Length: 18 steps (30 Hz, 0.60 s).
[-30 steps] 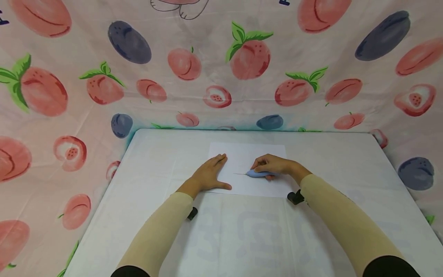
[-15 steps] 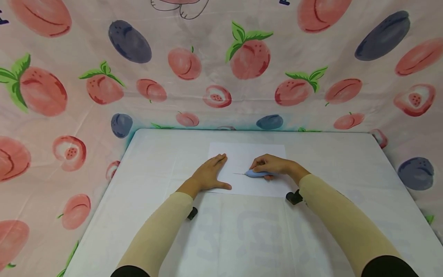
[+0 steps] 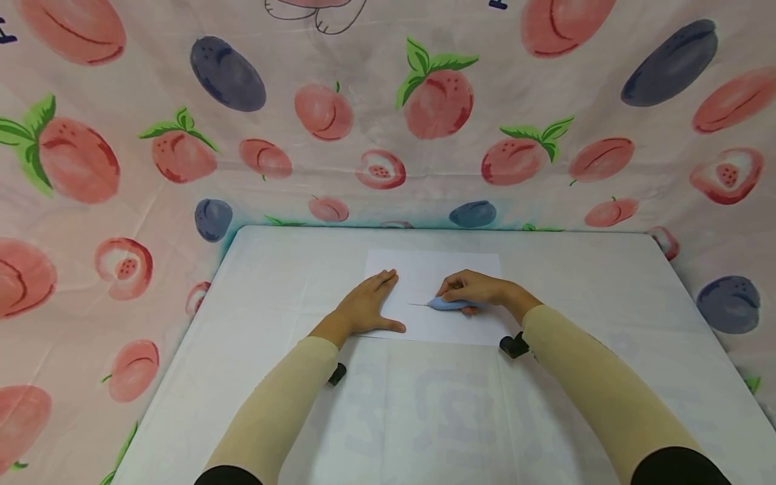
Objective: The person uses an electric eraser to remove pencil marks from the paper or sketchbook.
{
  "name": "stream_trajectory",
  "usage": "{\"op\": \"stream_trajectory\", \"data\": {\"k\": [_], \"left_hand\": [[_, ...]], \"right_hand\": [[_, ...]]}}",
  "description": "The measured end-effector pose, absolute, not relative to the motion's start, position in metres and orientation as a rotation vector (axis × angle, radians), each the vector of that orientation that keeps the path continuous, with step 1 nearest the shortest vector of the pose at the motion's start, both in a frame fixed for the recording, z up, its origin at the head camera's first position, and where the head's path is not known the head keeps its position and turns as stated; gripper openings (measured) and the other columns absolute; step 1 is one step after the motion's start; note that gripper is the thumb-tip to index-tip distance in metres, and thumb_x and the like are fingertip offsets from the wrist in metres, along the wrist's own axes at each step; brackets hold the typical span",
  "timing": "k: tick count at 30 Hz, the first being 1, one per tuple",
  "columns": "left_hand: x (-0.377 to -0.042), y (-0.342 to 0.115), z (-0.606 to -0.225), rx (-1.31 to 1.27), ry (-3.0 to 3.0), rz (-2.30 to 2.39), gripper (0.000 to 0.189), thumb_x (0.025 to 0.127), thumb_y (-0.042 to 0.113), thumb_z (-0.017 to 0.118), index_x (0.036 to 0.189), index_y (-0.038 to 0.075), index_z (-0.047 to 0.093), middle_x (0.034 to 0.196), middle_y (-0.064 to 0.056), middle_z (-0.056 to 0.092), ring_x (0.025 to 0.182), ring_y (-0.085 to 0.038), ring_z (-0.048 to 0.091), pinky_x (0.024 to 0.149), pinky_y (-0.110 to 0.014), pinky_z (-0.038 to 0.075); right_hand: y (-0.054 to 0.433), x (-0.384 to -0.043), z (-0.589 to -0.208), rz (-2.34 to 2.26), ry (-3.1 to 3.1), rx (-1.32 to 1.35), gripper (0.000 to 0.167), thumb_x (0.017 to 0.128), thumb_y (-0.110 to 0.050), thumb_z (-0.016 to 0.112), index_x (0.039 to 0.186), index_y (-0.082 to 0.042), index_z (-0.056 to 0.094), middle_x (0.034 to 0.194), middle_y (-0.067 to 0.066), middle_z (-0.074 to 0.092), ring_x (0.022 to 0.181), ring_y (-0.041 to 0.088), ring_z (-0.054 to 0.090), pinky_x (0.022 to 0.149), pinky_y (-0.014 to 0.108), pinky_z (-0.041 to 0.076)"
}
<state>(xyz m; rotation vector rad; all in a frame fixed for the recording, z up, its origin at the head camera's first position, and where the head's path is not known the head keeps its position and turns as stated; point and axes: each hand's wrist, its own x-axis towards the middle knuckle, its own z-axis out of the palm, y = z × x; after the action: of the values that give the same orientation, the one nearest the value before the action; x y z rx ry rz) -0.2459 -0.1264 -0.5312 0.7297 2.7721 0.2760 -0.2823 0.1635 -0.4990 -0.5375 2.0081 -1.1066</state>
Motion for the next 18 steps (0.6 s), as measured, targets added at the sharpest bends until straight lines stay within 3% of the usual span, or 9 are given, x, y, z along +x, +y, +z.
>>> {"op": "stream_trajectory", "data": {"k": [10,18], "left_hand": [[-0.2447,-0.1269,-0.5298,0.769,2.776,0.31,0.118,0.073,0.078,0.064,0.159,0.015,0.014,0.166,0.003,0.011,0.153,-0.018,0.01,0.123,-0.036,0.016],[-0.2451,-0.1266,-0.5301,0.751,2.775,0.307,0.118,0.073,0.079,0.063,0.16,0.017,0.013,0.166,0.004,0.009,0.153,-0.016,0.009,0.123,-0.035,0.016]], "right_hand": [[0.1624,-0.282,-0.4963,-1.092,2.027,-0.537,0.025,0.1,-0.02,0.056,0.117,-0.005,0.068,0.088,0.007,0.061,0.048,0.013,0.046,0.049,0.022,0.042],[0.1613,-0.2843,-0.4991,-1.099,2.014,-0.541,0.026,0.1,-0.018,0.056,0.118,-0.004,0.068,0.081,0.004,0.055,0.049,0.013,0.046,0.05,0.022,0.043]]}}
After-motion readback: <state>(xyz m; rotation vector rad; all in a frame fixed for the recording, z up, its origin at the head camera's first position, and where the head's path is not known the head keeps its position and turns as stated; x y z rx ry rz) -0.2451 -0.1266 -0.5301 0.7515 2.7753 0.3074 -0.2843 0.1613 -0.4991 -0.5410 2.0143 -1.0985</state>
